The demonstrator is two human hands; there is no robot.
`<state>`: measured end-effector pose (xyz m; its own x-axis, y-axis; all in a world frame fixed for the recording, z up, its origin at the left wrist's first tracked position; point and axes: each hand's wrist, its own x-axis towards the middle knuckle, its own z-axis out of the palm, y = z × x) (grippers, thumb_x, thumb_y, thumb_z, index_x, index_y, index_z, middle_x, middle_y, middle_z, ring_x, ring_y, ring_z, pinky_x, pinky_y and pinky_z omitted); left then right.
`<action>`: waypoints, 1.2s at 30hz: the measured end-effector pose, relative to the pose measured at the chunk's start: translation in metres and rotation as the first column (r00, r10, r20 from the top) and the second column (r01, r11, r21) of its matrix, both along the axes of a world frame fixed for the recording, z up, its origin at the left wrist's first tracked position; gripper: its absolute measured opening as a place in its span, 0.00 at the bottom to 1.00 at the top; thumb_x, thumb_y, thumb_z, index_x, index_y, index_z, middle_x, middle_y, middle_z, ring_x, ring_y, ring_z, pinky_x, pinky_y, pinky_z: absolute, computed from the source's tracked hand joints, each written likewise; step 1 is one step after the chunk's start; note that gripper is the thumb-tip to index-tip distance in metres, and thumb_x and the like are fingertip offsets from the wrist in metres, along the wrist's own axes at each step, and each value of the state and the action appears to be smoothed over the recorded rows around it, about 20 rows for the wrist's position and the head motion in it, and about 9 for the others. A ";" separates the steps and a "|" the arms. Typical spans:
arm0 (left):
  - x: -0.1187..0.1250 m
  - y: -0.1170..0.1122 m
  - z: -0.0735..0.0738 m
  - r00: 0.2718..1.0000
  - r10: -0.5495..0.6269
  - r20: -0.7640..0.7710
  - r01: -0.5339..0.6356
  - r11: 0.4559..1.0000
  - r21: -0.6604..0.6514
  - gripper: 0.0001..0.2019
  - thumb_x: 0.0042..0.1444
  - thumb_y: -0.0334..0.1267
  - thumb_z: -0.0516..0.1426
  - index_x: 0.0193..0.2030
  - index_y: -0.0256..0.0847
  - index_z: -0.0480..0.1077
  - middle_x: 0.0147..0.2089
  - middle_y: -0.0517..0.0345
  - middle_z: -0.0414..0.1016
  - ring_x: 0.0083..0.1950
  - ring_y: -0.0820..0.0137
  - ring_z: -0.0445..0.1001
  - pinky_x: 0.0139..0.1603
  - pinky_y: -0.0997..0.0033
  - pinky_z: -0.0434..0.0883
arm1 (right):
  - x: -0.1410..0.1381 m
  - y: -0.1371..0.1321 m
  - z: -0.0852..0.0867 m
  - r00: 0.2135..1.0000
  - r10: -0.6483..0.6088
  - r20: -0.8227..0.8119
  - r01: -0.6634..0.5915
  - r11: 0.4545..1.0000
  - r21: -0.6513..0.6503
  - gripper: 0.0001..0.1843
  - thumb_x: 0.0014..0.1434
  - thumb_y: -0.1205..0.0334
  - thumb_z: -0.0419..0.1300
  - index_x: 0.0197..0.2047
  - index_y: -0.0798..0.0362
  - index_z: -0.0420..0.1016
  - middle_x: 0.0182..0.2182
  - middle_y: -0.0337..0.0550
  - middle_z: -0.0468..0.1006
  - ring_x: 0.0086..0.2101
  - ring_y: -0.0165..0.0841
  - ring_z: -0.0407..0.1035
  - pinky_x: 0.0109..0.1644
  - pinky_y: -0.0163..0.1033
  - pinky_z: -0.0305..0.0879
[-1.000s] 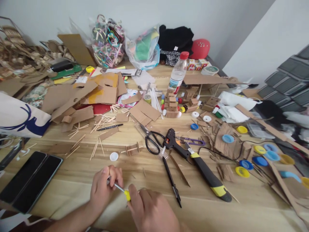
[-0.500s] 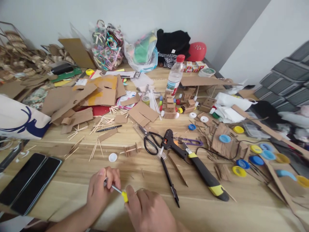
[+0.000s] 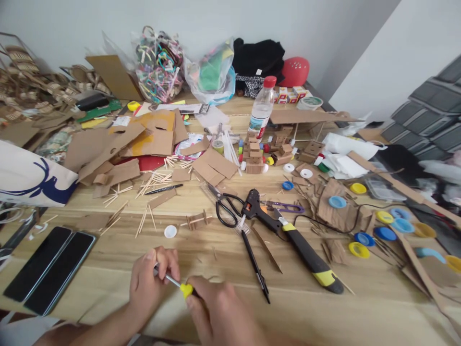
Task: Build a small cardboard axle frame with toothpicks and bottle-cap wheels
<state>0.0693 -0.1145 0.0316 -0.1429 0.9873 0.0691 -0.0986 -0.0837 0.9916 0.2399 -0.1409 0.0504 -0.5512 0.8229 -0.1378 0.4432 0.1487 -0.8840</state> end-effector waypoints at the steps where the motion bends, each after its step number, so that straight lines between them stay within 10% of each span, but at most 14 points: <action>1: 0.000 0.000 0.000 1.000 0.001 0.007 -0.001 1.000 0.010 0.30 0.66 0.58 0.49 0.15 0.45 0.60 0.13 0.56 0.70 0.16 0.70 0.62 0.22 0.67 0.62 | 0.000 0.001 0.002 0.999 0.021 -0.042 -0.027 0.988 -0.150 0.25 0.75 0.56 0.39 0.45 0.53 0.77 0.19 0.33 0.63 0.19 0.28 0.59 0.25 0.31 0.61; 4: -0.001 -0.001 -0.002 0.999 -0.005 0.033 0.004 1.000 0.018 0.30 0.66 0.57 0.50 0.16 0.45 0.62 0.14 0.56 0.71 0.16 0.70 0.63 0.23 0.67 0.62 | -0.002 0.003 0.002 0.995 0.040 -0.091 -0.063 0.963 -0.264 0.30 0.75 0.55 0.35 0.43 0.53 0.78 0.16 0.27 0.52 0.14 0.26 0.49 0.20 0.29 0.55; 10: -0.002 -0.004 -0.010 0.999 0.043 0.017 -0.042 0.998 -0.048 0.30 0.66 0.59 0.49 0.15 0.45 0.59 0.14 0.57 0.71 0.16 0.71 0.61 0.26 0.65 0.65 | -0.003 -0.003 -0.007 0.999 -0.041 0.021 0.034 0.965 0.259 0.21 0.73 0.57 0.45 0.50 0.55 0.78 0.29 0.49 0.78 0.28 0.35 0.69 0.31 0.36 0.65; 13: -0.002 -0.005 -0.008 0.999 0.051 0.014 -0.050 0.997 -0.065 0.30 0.65 0.59 0.50 0.15 0.46 0.58 0.14 0.57 0.71 0.15 0.71 0.60 0.24 0.66 0.63 | -0.004 0.000 0.000 0.993 -0.079 -0.085 0.058 0.973 -0.225 0.25 0.73 0.51 0.43 0.44 0.52 0.79 0.21 0.35 0.65 0.20 0.29 0.59 0.25 0.32 0.59; 16: -0.002 -0.004 -0.002 0.999 0.034 0.015 -0.033 0.999 -0.032 0.30 0.64 0.59 0.51 0.14 0.45 0.59 0.13 0.56 0.71 0.15 0.71 0.59 0.21 0.67 0.61 | -0.005 0.001 0.002 0.982 -0.066 -0.174 -0.052 0.801 -0.596 0.29 0.73 0.46 0.39 0.43 0.51 0.78 0.19 0.27 0.51 0.16 0.25 0.44 0.20 0.29 0.49; 19: -0.001 -0.002 0.003 0.999 0.011 0.032 -0.011 1.000 -0.002 0.30 0.64 0.59 0.51 0.15 0.45 0.60 0.13 0.56 0.71 0.14 0.72 0.59 0.20 0.67 0.59 | -0.004 -0.003 -0.004 0.998 -0.041 -0.051 0.038 0.997 -0.062 0.23 0.73 0.52 0.43 0.45 0.53 0.78 0.22 0.37 0.68 0.20 0.29 0.59 0.25 0.32 0.58; 21: 0.000 -0.002 0.005 0.999 0.013 0.033 -0.013 1.000 -0.007 0.31 0.64 0.60 0.51 0.14 0.45 0.59 0.13 0.56 0.71 0.14 0.72 0.58 0.19 0.67 0.58 | -0.004 -0.006 -0.007 0.998 -0.039 0.043 0.022 0.938 0.347 0.22 0.73 0.58 0.43 0.48 0.54 0.78 0.27 0.46 0.76 0.26 0.34 0.67 0.29 0.35 0.64; 23: 0.000 -0.002 0.006 0.999 0.021 0.028 -0.020 1.000 -0.012 0.31 0.64 0.61 0.51 0.14 0.45 0.59 0.13 0.56 0.71 0.14 0.71 0.59 0.19 0.68 0.58 | -0.005 -0.006 -0.005 0.998 -0.043 0.048 0.024 0.941 0.337 0.23 0.74 0.58 0.42 0.48 0.54 0.77 0.26 0.46 0.76 0.25 0.34 0.69 0.29 0.34 0.65; 25: 0.000 -0.003 0.006 0.999 0.021 0.025 -0.020 1.000 -0.005 0.31 0.64 0.61 0.52 0.14 0.45 0.59 0.13 0.56 0.71 0.15 0.71 0.60 0.19 0.68 0.59 | -0.005 -0.003 0.001 1.000 -0.026 -0.005 0.026 1.000 -0.005 0.26 0.74 0.55 0.39 0.45 0.53 0.77 0.21 0.37 0.69 0.20 0.30 0.62 0.25 0.32 0.62; 28: -0.001 -0.001 0.005 1.000 0.020 0.022 -0.020 1.000 -0.002 0.31 0.64 0.61 0.52 0.14 0.45 0.60 0.14 0.55 0.71 0.15 0.71 0.61 0.21 0.67 0.62 | -0.005 0.002 0.006 0.996 0.043 -0.078 -0.067 0.938 -0.340 0.33 0.75 0.51 0.33 0.44 0.54 0.78 0.16 0.27 0.52 0.14 0.26 0.46 0.18 0.29 0.53; 32: -0.002 0.010 0.003 0.999 -0.005 0.045 0.008 0.998 -0.055 0.31 0.61 0.63 0.53 0.15 0.45 0.61 0.13 0.56 0.70 0.15 0.72 0.59 0.20 0.68 0.61 | -0.005 0.007 -0.008 0.998 -0.063 -0.027 0.064 0.998 0.017 0.26 0.73 0.49 0.44 0.46 0.55 0.80 0.23 0.44 0.76 0.21 0.32 0.67 0.25 0.34 0.65; 36: -0.006 0.032 0.009 0.984 -0.089 0.156 0.120 0.972 -0.202 0.30 0.54 0.68 0.56 0.18 0.42 0.66 0.16 0.55 0.72 0.15 0.73 0.60 0.17 0.70 0.57 | -0.009 0.019 -0.018 0.991 -0.126 0.043 0.086 0.856 0.510 0.22 0.74 0.59 0.44 0.50 0.58 0.78 0.29 0.51 0.84 0.26 0.36 0.77 0.29 0.37 0.71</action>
<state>0.0633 -0.0826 0.0408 -0.0317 0.9874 -0.1551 -0.2393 0.1432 0.9603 0.2314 -0.1221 0.0328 -0.4613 0.8427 0.2777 0.5411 0.5152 -0.6647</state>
